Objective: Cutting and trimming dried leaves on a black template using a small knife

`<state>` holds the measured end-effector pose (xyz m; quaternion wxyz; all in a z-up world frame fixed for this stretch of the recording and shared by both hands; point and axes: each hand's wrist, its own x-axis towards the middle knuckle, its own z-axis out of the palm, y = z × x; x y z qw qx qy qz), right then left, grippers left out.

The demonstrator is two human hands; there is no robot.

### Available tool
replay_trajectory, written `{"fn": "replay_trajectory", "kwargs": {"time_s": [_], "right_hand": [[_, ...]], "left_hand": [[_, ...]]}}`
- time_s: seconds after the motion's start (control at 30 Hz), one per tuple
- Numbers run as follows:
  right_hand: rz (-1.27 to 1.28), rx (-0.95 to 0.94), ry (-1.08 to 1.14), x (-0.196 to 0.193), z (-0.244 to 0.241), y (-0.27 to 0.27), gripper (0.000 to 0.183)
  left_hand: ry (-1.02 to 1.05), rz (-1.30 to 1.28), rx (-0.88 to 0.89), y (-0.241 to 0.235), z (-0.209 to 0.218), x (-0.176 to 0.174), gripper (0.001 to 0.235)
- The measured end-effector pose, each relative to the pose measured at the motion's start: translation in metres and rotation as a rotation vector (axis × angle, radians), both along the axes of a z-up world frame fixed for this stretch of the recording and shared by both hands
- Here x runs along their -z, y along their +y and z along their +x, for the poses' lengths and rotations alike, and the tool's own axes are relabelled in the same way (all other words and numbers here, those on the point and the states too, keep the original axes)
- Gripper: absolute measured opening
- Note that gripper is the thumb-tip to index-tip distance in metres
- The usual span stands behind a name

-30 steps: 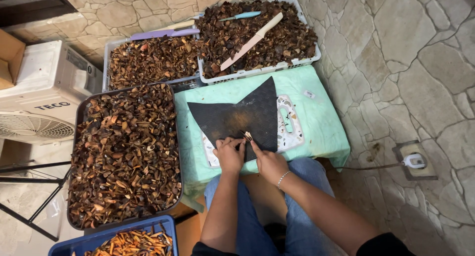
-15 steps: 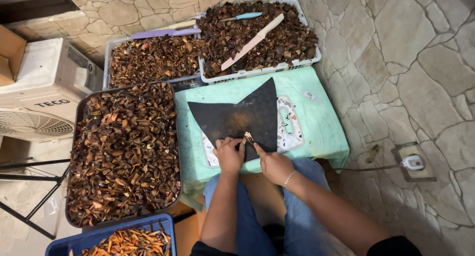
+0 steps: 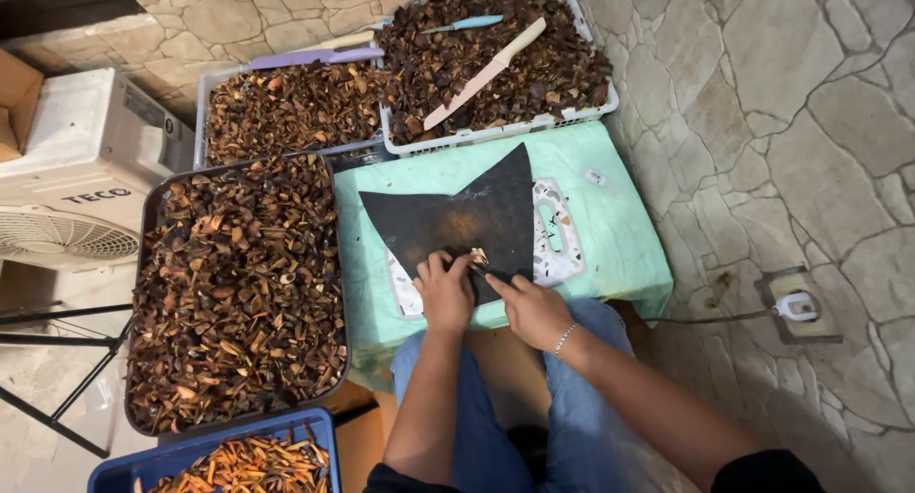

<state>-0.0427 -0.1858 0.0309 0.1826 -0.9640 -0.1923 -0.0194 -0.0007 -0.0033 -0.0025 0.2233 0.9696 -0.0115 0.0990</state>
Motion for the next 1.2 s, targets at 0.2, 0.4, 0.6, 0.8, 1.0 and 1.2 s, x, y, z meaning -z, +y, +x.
{"fn": "replay_trajectory", "kwargs": {"time_s": [0.2,0.4,0.6,0.8,1.0,1.2], "right_hand": [[0.118,0.070,0.063,0.012,0.024,-0.011,0.052],[0.096,0.073,0.063,0.011,0.024,-0.005,0.047],[0.064,0.025,-0.101,0.006,0.015,0.005,0.042],[0.134,0.143,-0.180,0.023,0.026,0.002,0.052],[0.159,0.121,-0.299,0.049,0.037,-0.002,0.055],[0.145,0.152,-0.278,0.039,0.034,0.000,0.059]], "left_hand": [[0.019,-0.070,-0.079,0.002,0.001,0.000,0.036],[0.030,-0.047,-0.082,0.004,0.004,0.009,0.032],[0.041,-0.013,-0.025,0.006,0.003,0.006,0.027],[0.086,0.121,0.121,0.003,-0.005,-0.021,0.034],[0.125,0.234,0.205,0.003,-0.007,-0.024,0.048],[-0.049,0.281,0.197,0.006,-0.003,0.007,0.038]]}}
